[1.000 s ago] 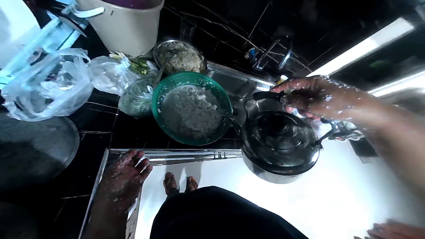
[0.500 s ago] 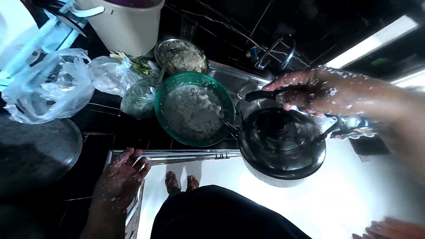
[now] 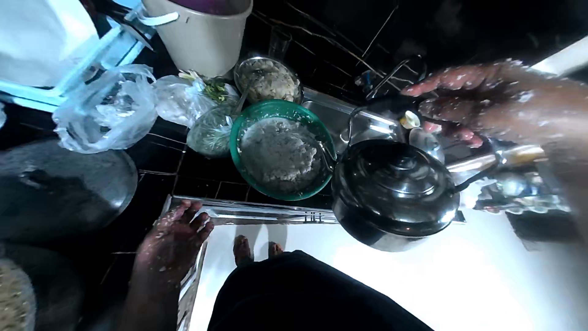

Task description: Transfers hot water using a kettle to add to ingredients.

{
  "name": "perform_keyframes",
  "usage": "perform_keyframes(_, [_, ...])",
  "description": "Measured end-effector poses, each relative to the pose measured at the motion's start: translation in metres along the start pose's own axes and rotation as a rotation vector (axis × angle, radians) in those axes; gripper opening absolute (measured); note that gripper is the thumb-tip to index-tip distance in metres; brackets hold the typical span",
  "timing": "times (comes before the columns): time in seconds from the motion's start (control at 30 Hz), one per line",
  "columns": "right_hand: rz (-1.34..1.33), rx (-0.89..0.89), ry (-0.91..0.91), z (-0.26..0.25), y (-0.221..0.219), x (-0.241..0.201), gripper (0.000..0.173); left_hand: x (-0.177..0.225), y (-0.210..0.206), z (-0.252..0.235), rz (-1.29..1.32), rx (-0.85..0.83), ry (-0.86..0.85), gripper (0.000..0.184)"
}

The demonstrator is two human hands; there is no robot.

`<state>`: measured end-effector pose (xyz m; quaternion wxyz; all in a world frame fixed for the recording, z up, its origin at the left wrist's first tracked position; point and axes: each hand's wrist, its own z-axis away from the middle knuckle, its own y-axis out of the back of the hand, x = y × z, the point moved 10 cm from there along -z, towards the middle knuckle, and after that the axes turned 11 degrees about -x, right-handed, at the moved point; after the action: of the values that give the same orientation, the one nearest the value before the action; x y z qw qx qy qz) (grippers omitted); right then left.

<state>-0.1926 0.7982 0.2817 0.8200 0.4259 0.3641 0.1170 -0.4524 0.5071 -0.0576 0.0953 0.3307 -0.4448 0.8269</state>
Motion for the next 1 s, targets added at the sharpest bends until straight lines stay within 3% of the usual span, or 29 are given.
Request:
perform_keyframes(0.13, [0.057,0.007,-0.013,0.002,0.004,0.007,0.030,0.004,-0.009,0.024,-0.112,0.079,-0.083,0.041])
perform_keyframes(0.27, [0.223,-0.104,0.095,-0.002,-0.010,0.006,0.029,-0.010,-0.015,0.053,0.016,0.056,-0.177,0.046])
perform_keyframes(0.43, [0.418,-0.237,0.235,-0.007,-0.026,0.021,0.027,-0.057,-0.015,0.104,0.080,0.195,-0.266,0.047])
perform_keyframes(0.53, [0.381,-0.296,0.247,-0.009,-0.025,0.045,0.028,-0.098,-0.020,0.129,0.143,0.247,-0.268,0.048])
perform_keyframes(0.7, [0.354,-0.290,0.223,-0.020,-0.014,0.074,0.029,-0.141,-0.037,0.174,0.179,0.317,-0.317,0.051])
perform_keyframes(1.0, [0.411,-0.228,0.220,-0.026,-0.006,0.073,0.028,-0.166,-0.029,0.247,0.233,0.375,-0.461,0.053])
